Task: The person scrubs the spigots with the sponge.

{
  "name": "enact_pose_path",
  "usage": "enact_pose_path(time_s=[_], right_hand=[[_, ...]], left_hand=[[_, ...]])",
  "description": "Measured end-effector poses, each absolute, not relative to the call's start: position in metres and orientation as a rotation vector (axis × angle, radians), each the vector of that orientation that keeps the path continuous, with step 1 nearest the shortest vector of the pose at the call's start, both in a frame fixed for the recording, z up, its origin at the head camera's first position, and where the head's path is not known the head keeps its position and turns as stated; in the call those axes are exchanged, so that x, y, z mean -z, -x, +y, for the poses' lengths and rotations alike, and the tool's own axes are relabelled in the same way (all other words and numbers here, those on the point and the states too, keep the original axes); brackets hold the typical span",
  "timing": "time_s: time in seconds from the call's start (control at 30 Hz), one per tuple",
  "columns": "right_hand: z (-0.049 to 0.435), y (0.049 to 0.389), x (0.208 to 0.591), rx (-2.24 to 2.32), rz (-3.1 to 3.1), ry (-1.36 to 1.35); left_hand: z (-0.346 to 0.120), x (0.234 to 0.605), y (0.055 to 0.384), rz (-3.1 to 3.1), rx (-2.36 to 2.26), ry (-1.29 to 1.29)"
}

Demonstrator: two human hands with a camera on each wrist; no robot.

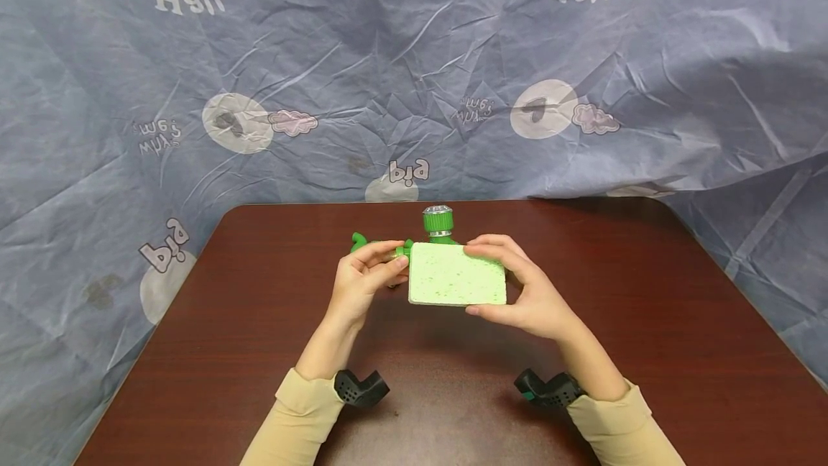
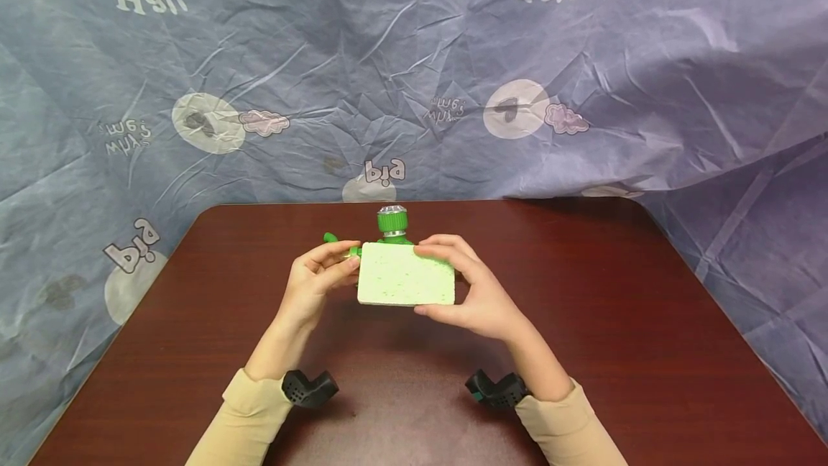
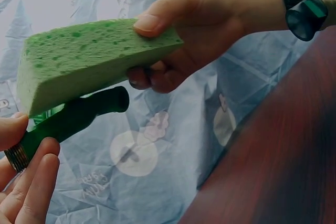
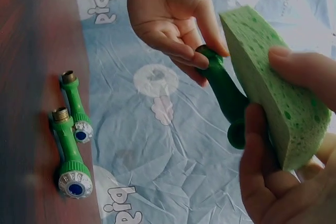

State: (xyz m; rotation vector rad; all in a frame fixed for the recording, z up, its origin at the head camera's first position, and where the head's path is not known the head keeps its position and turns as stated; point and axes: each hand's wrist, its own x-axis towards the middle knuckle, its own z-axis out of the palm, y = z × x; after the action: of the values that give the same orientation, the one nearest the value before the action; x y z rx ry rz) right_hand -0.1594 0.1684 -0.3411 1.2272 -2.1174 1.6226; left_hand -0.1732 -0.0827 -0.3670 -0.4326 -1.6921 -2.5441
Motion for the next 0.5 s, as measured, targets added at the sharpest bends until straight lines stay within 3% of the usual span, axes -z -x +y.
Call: enact_pose_path(time_s=[0.5], right_hand=[[0.173, 0.153, 0.323, -1.563, -1.969, -1.136]], left_hand=[[-0.083, 0.365, 0.172, -1.722, 2.569, 0.441]])
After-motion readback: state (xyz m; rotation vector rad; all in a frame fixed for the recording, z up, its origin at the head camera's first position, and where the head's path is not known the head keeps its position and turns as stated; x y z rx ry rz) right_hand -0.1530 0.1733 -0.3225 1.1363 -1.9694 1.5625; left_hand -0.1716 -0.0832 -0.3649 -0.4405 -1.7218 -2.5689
